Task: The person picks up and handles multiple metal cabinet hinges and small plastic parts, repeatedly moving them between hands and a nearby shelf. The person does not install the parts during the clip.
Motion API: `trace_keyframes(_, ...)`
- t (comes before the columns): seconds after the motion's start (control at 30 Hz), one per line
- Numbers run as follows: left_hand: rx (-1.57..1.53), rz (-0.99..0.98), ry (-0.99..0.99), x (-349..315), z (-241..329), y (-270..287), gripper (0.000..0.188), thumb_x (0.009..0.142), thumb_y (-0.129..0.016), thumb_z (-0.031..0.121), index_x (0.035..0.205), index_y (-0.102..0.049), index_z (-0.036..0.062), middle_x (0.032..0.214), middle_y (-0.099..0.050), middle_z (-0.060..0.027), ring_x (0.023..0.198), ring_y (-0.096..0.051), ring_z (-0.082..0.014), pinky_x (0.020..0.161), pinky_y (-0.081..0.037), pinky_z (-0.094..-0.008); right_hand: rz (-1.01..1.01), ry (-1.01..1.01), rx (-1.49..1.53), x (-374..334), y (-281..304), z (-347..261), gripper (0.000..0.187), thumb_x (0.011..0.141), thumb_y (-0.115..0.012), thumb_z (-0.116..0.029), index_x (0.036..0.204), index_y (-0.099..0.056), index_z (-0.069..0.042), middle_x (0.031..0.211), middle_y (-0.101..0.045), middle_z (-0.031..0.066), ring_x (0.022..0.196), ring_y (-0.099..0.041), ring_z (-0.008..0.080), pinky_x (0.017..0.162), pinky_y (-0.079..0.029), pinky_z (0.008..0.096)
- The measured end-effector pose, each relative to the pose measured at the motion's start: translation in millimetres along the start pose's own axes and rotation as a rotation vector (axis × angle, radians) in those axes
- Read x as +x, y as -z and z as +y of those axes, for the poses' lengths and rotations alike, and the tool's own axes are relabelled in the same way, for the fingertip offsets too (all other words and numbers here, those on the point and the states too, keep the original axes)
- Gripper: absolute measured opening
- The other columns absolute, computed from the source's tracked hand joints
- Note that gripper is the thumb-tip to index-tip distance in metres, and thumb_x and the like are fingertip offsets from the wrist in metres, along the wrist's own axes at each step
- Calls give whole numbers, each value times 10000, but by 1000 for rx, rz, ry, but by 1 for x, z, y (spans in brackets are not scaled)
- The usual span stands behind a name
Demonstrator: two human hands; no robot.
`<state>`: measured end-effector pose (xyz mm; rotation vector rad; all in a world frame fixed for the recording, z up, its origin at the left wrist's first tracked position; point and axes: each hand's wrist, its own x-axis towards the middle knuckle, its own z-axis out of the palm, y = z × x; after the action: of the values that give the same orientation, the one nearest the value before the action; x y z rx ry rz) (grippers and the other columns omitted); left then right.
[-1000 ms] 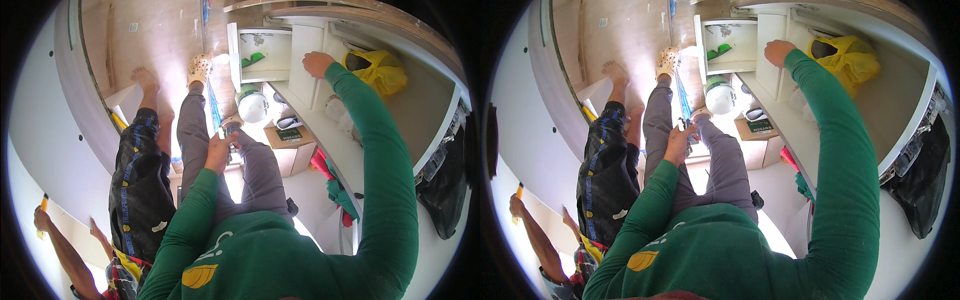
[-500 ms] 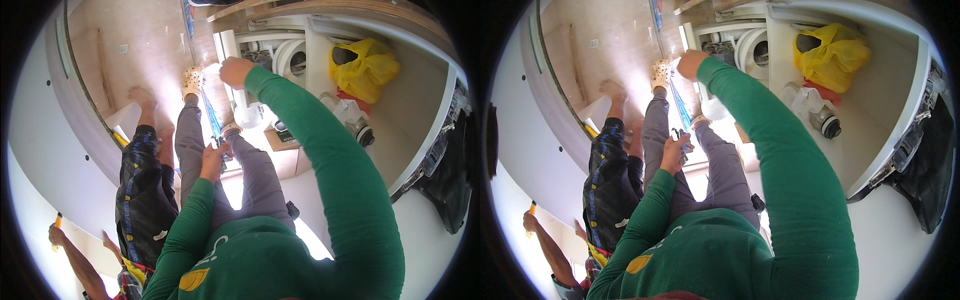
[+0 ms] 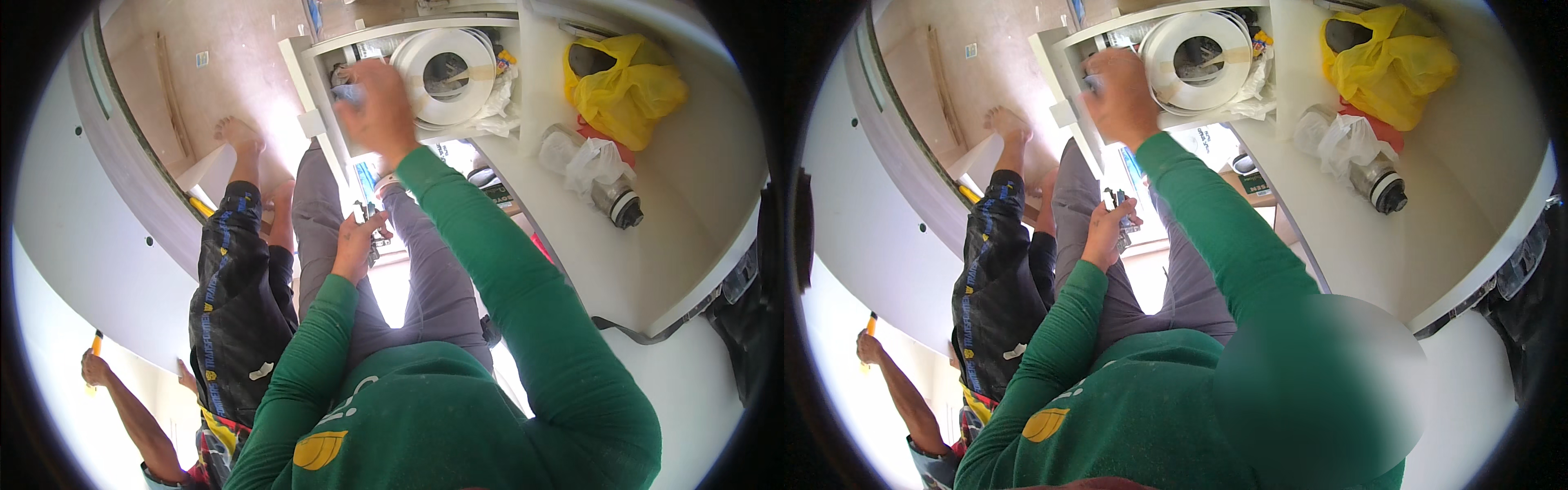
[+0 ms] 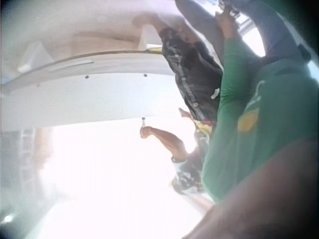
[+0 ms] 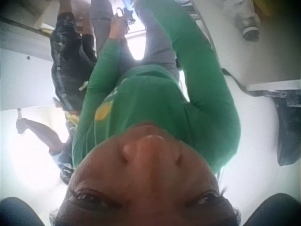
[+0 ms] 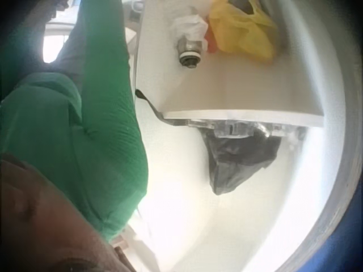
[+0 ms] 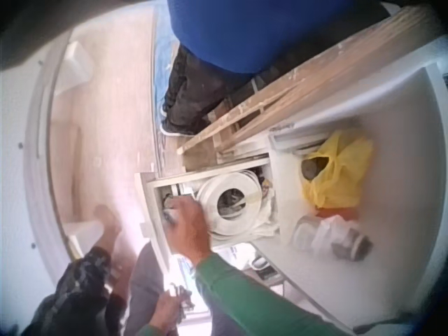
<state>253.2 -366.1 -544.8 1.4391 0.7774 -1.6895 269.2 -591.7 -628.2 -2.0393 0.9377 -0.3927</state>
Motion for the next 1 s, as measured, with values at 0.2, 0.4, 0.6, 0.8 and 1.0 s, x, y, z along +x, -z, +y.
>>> trace_keyframes(0.2, 37, 18, 57, -1, -3, -5, 195, 927, -766, 114, 1039, -628, 36, 867, -659, -48, 734, -660, -167, 707, -561, -335, -270, -625, -252, -32, 8, 87, 987, 734, -881, -575, 1372, -498, 73, 1276, -632, 285, 1194, -621, 437, 1081, -439, 532)
trace_keyframes(0.4, 72, 39, 68, 0, -10, -3, 209, 933, -764, 112, 1059, -618, 30, 890, -660, -57, 747, -661, -165, 706, -558, -335, -373, -455, -436, -48, -7, 86, 897, 720, -872, -530, 1312, -526, 49, 1177, -696, 244, 1162, -667, 412, 1020, -498, 526)
trace_keyframes(0.6, 56, 13, 23, 3, -16, -5, 209, 934, -766, 121, 1061, -623, 35, 889, -661, -53, 741, -662, -164, 691, -548, -324, -271, -481, -147, -50, 22, 87, 690, 735, -846, -369, 1233, -565, 18, 1026, -741, 222, 986, -735, 401, 897, -570, 474)
trace_keyframes(0.8, 117, 27, -1, 1, -16, -5, 177, 955, -754, 145, 1034, -642, 33, 832, -656, -38, 724, -676, -162, 671, -569, -322, -160, -501, 479, -51, 100, 47, 598, 788, -813, -172, 1310, -599, 23, 1176, -702, 132, 1029, -673, 191, 912, -550, 353)
trace_keyframes(1.0, 70, -50, -108, 9, -19, 1, 187, 962, -746, 143, 1068, -649, 25, 861, -680, -47, 722, -682, -156, 693, -591, -308, -58, -681, 934, -52, 152, -9, 529, 794, -749, -109, 1290, -603, 2, 1137, -729, 162, 896, -676, 164, 820, -562, 322)
